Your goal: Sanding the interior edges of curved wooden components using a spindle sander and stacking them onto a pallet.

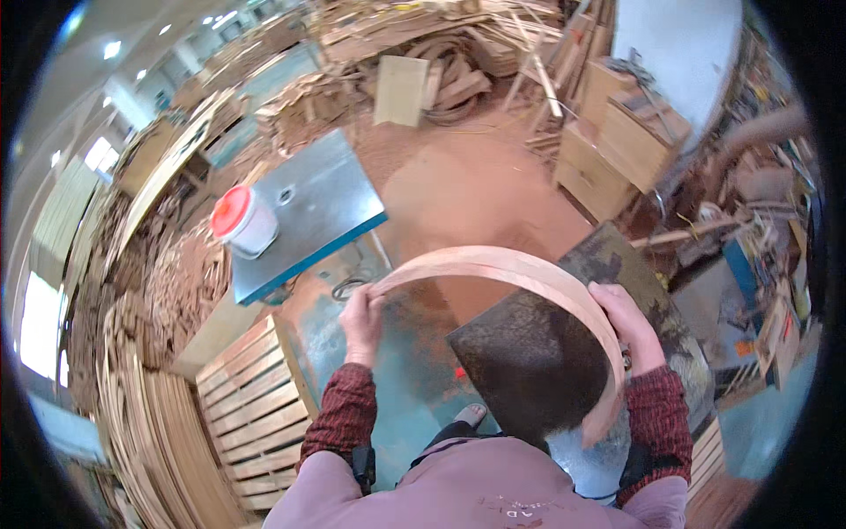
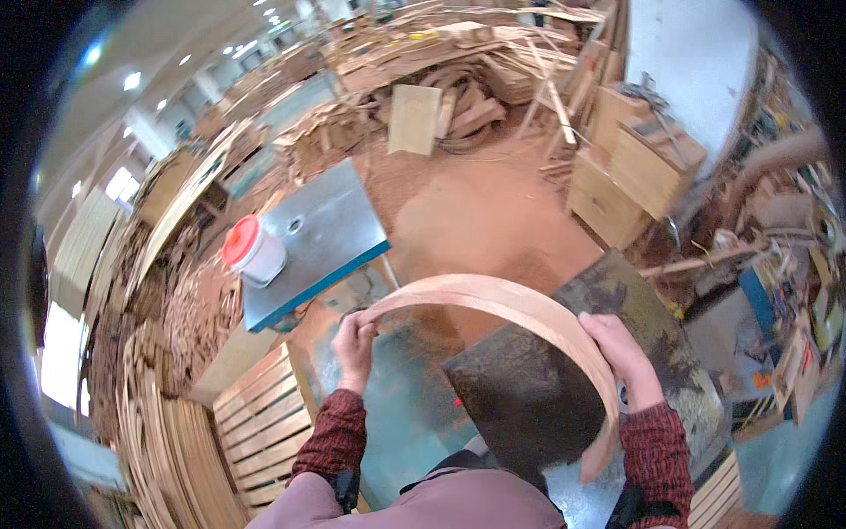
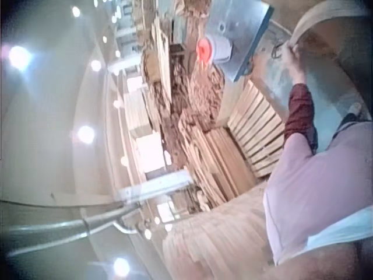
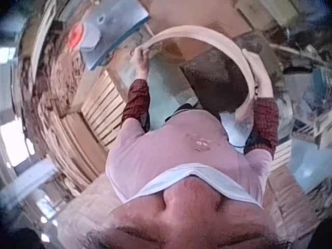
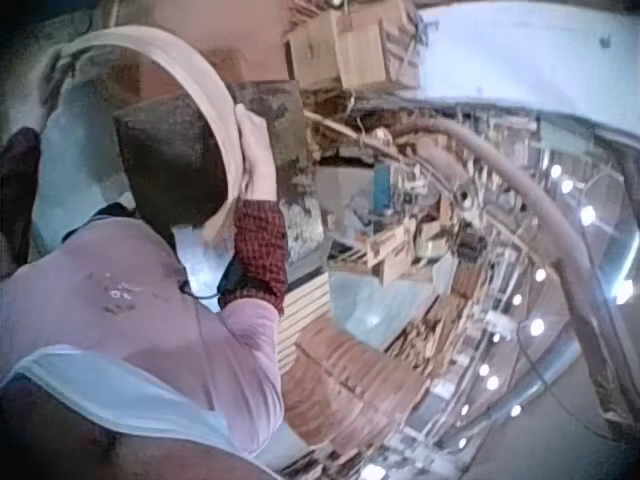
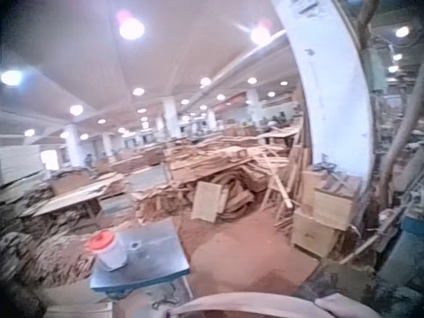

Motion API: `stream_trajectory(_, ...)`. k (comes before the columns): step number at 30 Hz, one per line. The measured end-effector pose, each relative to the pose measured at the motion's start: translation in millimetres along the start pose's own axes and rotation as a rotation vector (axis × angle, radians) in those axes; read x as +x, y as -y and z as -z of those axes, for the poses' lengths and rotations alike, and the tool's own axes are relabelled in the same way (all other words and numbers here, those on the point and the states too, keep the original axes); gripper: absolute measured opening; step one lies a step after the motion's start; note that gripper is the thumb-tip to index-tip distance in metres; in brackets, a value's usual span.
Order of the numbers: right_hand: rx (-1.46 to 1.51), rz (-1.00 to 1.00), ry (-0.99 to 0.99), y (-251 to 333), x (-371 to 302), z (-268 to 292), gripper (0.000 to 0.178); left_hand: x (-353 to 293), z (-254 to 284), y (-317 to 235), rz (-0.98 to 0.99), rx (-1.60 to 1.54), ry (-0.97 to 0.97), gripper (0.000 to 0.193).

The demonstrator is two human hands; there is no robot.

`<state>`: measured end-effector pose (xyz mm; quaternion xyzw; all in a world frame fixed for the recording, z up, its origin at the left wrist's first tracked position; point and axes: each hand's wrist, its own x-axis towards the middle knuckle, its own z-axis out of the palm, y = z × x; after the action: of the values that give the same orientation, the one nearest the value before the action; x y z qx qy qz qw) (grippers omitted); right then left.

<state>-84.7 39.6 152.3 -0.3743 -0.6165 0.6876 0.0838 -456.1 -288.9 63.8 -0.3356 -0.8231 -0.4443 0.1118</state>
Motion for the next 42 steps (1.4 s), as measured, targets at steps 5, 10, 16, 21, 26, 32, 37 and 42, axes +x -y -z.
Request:
stream_trajectory(5, 0.049, 0.049, 0.006, 23.0, -43.2, -43.5, 0.041, -7.0, 10.6, -20.9, -0.113, -0.029, -0.045, 0.026)
stream_trajectory(10, 0.024, 0.219, -0.137, 39.8, -90.5, -72.9, 0.035, -23.6, -5.6, -51.5, 0.087, -0.266, -0.261, 0.032)
stream_trajectory(16, 0.045, 0.395, -0.282, 33.9, -126.2, -92.2, 0.038, -69.0, -1.3, -175.7, 0.402, -1.292, 0.624, 0.05)
stream_trajectory(21, -0.015, 0.5, -0.45, 16.5, -152.4, -102.8, 0.032, -84.7, 12.6, -293.2, 0.543, -1.488, 0.413, 0.044)
stream_trajectory(26, -0.075, 0.555, -0.594, 10.8, -190.5, -109.3, 0.03, -97.4, 9.1, -329.8, 0.52, -1.678, 0.372, 0.032)
stream_trajectory(32, -0.022, 0.702, -0.747, -19.3, -230.6, -95.5, 0.028, -114.3, 10.1, -367.5, 0.364, -1.62, 0.563, 0.033)
stream_trajectory(37, 0.115, 0.633, -0.756, -44.8, -270.7, -94.8, 0.028, -129.2, -2.8, -390.9, 0.303, -1.582, 0.678, 0.033)
stream_trajectory(42, 0.036, 0.456, -0.572, -118.3, -300.2, -107.9, 0.036, -122.4, -12.0, -388.5, 0.304, -1.584, 0.794, 0.037)
